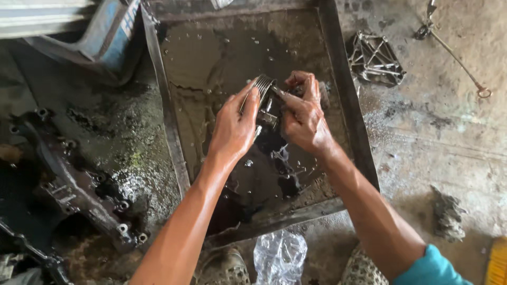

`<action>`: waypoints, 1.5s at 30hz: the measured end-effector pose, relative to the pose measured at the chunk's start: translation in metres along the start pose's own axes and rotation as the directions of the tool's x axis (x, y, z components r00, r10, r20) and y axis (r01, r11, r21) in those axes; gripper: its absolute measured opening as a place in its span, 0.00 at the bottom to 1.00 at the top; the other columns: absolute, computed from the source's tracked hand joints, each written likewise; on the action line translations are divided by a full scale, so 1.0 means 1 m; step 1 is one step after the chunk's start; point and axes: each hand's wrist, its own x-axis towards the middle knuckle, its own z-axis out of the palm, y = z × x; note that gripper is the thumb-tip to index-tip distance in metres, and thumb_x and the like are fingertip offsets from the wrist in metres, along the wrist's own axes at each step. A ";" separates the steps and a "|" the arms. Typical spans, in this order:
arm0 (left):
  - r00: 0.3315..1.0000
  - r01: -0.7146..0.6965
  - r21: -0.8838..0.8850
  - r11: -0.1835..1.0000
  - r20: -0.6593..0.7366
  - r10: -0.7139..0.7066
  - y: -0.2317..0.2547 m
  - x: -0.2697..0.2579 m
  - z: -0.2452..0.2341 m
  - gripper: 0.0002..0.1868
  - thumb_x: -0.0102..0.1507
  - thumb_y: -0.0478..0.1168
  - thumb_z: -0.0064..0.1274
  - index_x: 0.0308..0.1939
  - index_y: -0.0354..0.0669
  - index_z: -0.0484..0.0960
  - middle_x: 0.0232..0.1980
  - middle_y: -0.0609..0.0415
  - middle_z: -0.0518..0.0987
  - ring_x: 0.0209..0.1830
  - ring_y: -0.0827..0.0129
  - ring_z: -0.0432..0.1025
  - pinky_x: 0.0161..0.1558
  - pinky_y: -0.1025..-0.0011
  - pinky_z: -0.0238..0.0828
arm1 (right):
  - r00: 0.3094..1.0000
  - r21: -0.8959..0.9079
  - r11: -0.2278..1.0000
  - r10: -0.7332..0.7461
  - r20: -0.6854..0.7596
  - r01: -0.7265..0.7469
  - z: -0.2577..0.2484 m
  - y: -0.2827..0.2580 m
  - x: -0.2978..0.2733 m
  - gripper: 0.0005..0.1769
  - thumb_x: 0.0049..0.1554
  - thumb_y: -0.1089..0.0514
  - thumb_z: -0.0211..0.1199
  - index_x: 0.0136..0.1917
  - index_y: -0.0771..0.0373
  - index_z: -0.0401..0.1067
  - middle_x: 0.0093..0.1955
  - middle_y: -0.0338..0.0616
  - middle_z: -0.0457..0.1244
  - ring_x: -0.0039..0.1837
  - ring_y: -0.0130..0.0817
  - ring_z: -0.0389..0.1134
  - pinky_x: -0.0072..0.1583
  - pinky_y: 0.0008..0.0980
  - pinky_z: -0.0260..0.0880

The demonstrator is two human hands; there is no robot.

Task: The person scrubs a circular metal mechanical part with a dark abrasive pad inside a rectangular metal tray filled with dark liquid. The person repeatedly rubs the part's grooves and surfaces, rinses it in the liquid, and continues scrubbing to remove grime.

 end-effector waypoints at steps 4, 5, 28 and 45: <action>0.978 0.205 -0.037 0.978 0.038 -0.204 0.018 0.005 0.004 0.26 0.74 0.52 0.40 0.66 0.37 0.77 0.50 0.39 0.84 0.49 0.51 0.77 0.53 0.60 0.72 | 0.999 -0.074 0.997 -0.030 0.027 0.032 0.000 0.019 -0.013 0.29 0.46 0.74 0.58 0.62 0.67 0.75 0.64 0.60 0.55 0.66 0.56 0.59 0.67 0.47 0.60; 0.945 0.323 -0.056 0.945 0.075 -0.318 0.021 0.005 0.004 0.26 0.73 0.51 0.40 0.68 0.40 0.77 0.49 0.38 0.84 0.46 0.47 0.77 0.49 0.57 0.73 | 0.999 -0.033 0.998 0.049 0.018 -0.048 0.003 0.024 -0.022 0.28 0.50 0.72 0.59 0.65 0.67 0.72 0.65 0.60 0.55 0.67 0.56 0.58 0.67 0.46 0.61; 0.972 0.231 -0.153 0.961 -0.016 -0.236 -0.005 -0.005 0.002 0.18 0.73 0.47 0.42 0.59 0.39 0.75 0.40 0.61 0.74 0.40 0.80 0.65 0.45 0.75 0.66 | 0.667 0.051 0.682 0.693 0.273 -0.730 -0.065 -0.035 -0.040 0.16 0.59 0.59 0.60 0.60 0.61 0.75 0.49 0.42 0.72 0.39 0.27 0.70 0.37 0.31 0.68; 0.984 0.096 0.084 0.992 -0.159 -0.082 0.012 -0.019 0.015 0.16 0.74 0.46 0.44 0.58 0.39 0.77 0.46 0.48 0.78 0.46 0.64 0.74 0.51 0.66 0.70 | 0.566 -0.088 0.625 0.751 0.341 -0.776 -0.050 -0.049 0.069 0.13 0.56 0.50 0.69 0.46 0.62 0.81 0.34 0.44 0.70 0.33 0.26 0.68 0.36 0.31 0.64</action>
